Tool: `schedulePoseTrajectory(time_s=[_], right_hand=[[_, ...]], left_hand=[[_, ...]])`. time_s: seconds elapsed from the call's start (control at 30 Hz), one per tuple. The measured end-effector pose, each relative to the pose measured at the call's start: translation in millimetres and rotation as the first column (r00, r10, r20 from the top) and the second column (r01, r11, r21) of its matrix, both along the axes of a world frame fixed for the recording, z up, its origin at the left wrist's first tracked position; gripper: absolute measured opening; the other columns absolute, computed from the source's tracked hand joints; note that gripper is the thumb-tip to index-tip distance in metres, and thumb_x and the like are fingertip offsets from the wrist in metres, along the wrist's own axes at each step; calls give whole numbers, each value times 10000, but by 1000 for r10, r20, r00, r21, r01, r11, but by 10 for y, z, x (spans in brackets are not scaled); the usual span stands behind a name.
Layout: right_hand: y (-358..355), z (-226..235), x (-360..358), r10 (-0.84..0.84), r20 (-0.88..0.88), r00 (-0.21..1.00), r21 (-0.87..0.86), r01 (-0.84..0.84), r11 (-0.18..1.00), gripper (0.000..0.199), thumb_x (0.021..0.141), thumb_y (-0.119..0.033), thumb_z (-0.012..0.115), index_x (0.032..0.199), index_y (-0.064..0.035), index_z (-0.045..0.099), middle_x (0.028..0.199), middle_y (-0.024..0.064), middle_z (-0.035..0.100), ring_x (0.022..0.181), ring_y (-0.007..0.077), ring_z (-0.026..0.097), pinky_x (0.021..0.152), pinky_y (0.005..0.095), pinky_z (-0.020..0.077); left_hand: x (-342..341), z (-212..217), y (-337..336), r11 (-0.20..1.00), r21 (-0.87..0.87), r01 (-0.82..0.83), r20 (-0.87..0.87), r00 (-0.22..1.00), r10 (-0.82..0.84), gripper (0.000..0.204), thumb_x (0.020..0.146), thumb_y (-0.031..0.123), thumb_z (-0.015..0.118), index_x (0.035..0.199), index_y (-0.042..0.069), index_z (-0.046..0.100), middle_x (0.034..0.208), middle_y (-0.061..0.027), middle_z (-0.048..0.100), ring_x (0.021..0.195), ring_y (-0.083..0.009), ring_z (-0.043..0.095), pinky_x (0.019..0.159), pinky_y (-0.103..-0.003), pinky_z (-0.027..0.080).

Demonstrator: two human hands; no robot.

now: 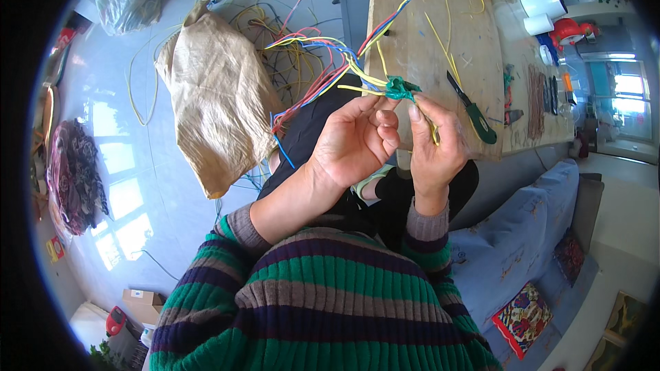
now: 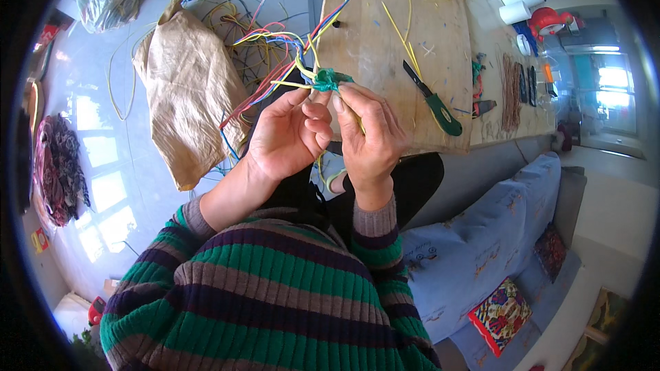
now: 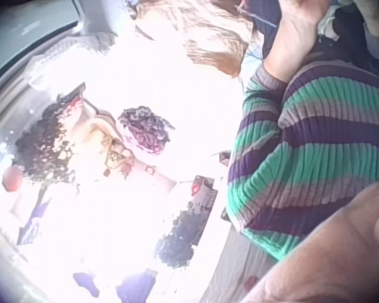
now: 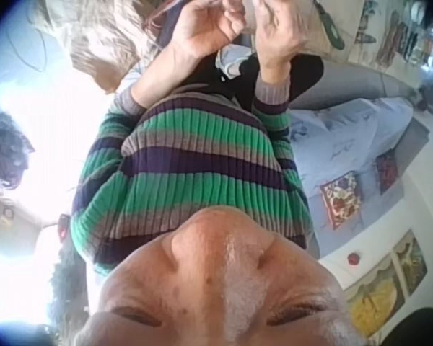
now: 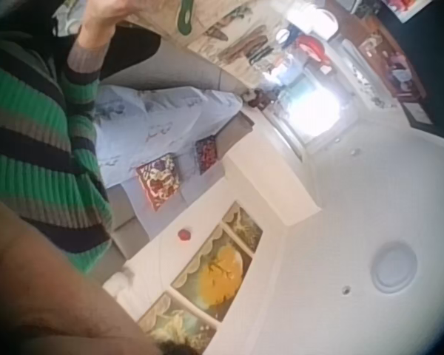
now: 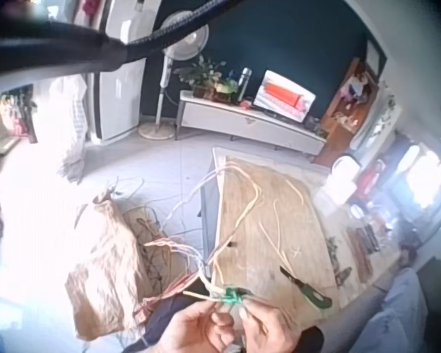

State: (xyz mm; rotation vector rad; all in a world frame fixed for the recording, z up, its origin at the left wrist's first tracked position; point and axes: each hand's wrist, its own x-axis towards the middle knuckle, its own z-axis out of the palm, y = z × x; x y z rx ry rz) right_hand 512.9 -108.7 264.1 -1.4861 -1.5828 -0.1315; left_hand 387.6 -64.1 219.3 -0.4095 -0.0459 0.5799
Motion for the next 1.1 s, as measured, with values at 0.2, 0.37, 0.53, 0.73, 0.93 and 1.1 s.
schedulePoseTrajectory(time_s=[0.2, 0.37, 0.53, 0.73, 0.93, 1.1], right_hand=[[28, -71, -9, 114, -239, 964, -22, -123, 992, 110, 849, -45, 657, 947, -19, 615, 976, 118, 696, 848, 240, 678, 743, 298, 520], [37, -69, -3, 157, -414, 896, -41, -190, 981, 93, 859, -37, 644, 932, -4, 595, 986, 132, 694, 855, 230, 678, 740, 298, 521], [16, -90, 9, 172, -313, 934, -61, -200, 978, 98, 850, -20, 644, 930, -3, 590, 977, 133, 695, 844, 239, 676, 732, 302, 522], [45, -21, 12, 185, -205, 961, -28, -195, 980, 93, 836, -17, 657, 907, -10, 598, 963, 121, 696, 835, 258, 673, 722, 310, 524], [-6, -16, 26, 145, -186, 972, -37, -154, 987, 112, 825, -23, 672, 919, -13, 612, 972, 117, 682, 839, 261, 664, 716, 318, 524], [-32, 7, 33, 121, -41, 992, -19, -122, 992, 122, 820, -30, 681, 923, -10, 618, 949, 116, 661, 825, 268, 656, 700, 324, 523]], left_hand=[[-97, -37, -8, 995, 96, 5, -174, 985, 12, 224, 940, 131, 525, 1119, -2, 550, 1047, -80, 637, 919, -151, 626, 747, -265, 527], [-330, 105, -156, 940, 257, 225, -540, 840, -54, 242, 941, 139, 538, 1148, 18, 514, 1138, -114, 597, 950, -184, 637, 777, -283, 540], [-617, 468, -49, 123, 834, 538, -384, 406, 829, 290, 847, -55, 607, 1123, 8, 544, 1087, -87, 579, 857, -153, 627, 707, -263, 519], [-432, 530, 738, -368, 603, 708, -123, 537, 834, 278, 778, 41, 728, 1048, 49, 667, 1029, -74, 605, 924, -170, 592, 768, -298, 497], [-330, 386, 1043, -355, 759, 546, -273, 761, 588, 216, 817, 173, 724, 991, 46, 707, 1004, -67, 620, 921, -166, 587, 782, -279, 476], [-312, 531, 1126, -310, 618, 722, -402, 630, 665, 230, 860, 187, 685, 971, -13, 665, 865, -58, 617, 827, -133, 581, 729, -274, 463]])
